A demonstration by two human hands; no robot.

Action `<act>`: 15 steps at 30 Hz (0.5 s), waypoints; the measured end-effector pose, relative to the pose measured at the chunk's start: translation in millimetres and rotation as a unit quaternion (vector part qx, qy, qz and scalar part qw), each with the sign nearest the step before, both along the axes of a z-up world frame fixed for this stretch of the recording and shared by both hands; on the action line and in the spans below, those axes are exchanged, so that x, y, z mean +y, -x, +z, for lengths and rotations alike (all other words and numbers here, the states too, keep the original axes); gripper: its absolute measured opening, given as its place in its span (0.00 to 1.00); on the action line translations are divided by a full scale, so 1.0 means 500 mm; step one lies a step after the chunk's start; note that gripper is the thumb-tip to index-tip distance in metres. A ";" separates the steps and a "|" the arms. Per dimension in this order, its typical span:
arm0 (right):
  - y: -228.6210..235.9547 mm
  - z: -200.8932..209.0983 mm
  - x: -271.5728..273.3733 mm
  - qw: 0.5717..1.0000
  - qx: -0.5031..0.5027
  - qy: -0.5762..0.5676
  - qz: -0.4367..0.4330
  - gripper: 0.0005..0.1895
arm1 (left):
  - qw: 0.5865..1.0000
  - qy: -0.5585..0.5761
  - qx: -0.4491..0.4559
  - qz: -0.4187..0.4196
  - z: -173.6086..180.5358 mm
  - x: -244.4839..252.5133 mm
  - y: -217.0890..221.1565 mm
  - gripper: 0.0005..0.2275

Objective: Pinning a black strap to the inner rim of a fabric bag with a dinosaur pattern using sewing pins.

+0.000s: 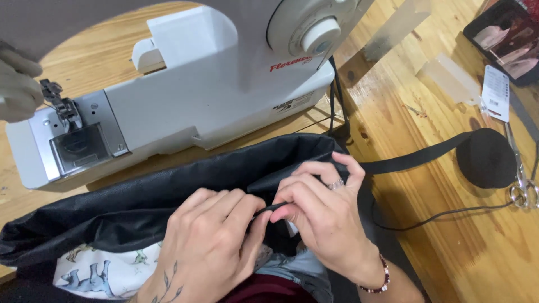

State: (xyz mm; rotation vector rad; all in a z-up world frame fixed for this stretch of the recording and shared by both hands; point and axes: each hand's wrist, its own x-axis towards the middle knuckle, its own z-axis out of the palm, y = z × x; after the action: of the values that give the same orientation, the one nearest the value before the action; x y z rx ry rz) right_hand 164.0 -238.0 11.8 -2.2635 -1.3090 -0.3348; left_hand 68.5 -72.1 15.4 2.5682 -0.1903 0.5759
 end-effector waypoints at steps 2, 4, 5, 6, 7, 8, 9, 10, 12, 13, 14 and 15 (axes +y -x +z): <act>-0.004 -0.004 -0.002 1.000 0.002 0.000 -0.003 0.18 | 1.000 0.021 -0.015 -0.001 0.004 -0.003 -0.002 0.05; -0.008 -0.008 -0.005 1.000 0.002 -0.002 -0.001 0.20 | 0.999 0.039 -0.032 0.002 0.029 -0.002 0.002 0.04; -0.010 -0.010 -0.008 1.000 0.016 0.002 -0.003 0.12 | 0.993 0.082 -0.074 -0.037 0.051 0.000 0.007 0.07; -0.012 -0.013 -0.010 1.000 0.030 0.005 -0.004 0.06 | 0.982 0.124 -0.115 -0.077 0.074 0.002 0.012 0.10; -0.010 -0.013 -0.011 0.999 0.032 0.005 0.001 0.06 | 0.983 0.123 -0.114 -0.072 0.084 0.004 0.031 0.10; -0.009 -0.012 -0.012 0.999 0.041 0.004 -0.005 0.10 | 0.988 0.094 -0.120 -0.005 0.095 0.006 0.050 0.09; -0.010 -0.011 -0.014 0.999 0.048 0.005 -0.012 0.15 | 0.988 0.065 -0.125 0.060 0.105 0.008 0.067 0.08; -0.008 -0.017 -0.017 0.999 0.049 0.005 -0.007 0.15 | 0.988 0.064 -0.125 0.066 0.100 0.022 0.075 0.08; -0.006 -0.027 -0.022 0.998 0.059 0.010 -0.034 0.18 | 0.992 0.041 -0.062 0.104 0.090 0.049 0.095 0.10; -0.004 -0.029 -0.023 0.998 0.060 0.011 -0.025 0.18 | 0.991 0.041 -0.061 0.113 0.078 0.066 0.100 0.10; -0.003 -0.030 -0.023 0.998 0.053 0.014 -0.032 0.17 | 0.994 0.031 -0.047 0.096 0.066 0.082 0.105 0.09; -0.001 -0.031 -0.022 0.998 0.046 0.015 -0.041 0.16 | 0.996 0.020 -0.033 0.077 0.055 0.101 0.110 0.09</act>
State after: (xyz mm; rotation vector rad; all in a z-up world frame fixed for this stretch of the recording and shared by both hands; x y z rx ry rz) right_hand 164.5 -249.1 -3.8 -2.3333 -1.1844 -0.2377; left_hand 13.6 -21.6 42.9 2.5410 -0.0042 0.7156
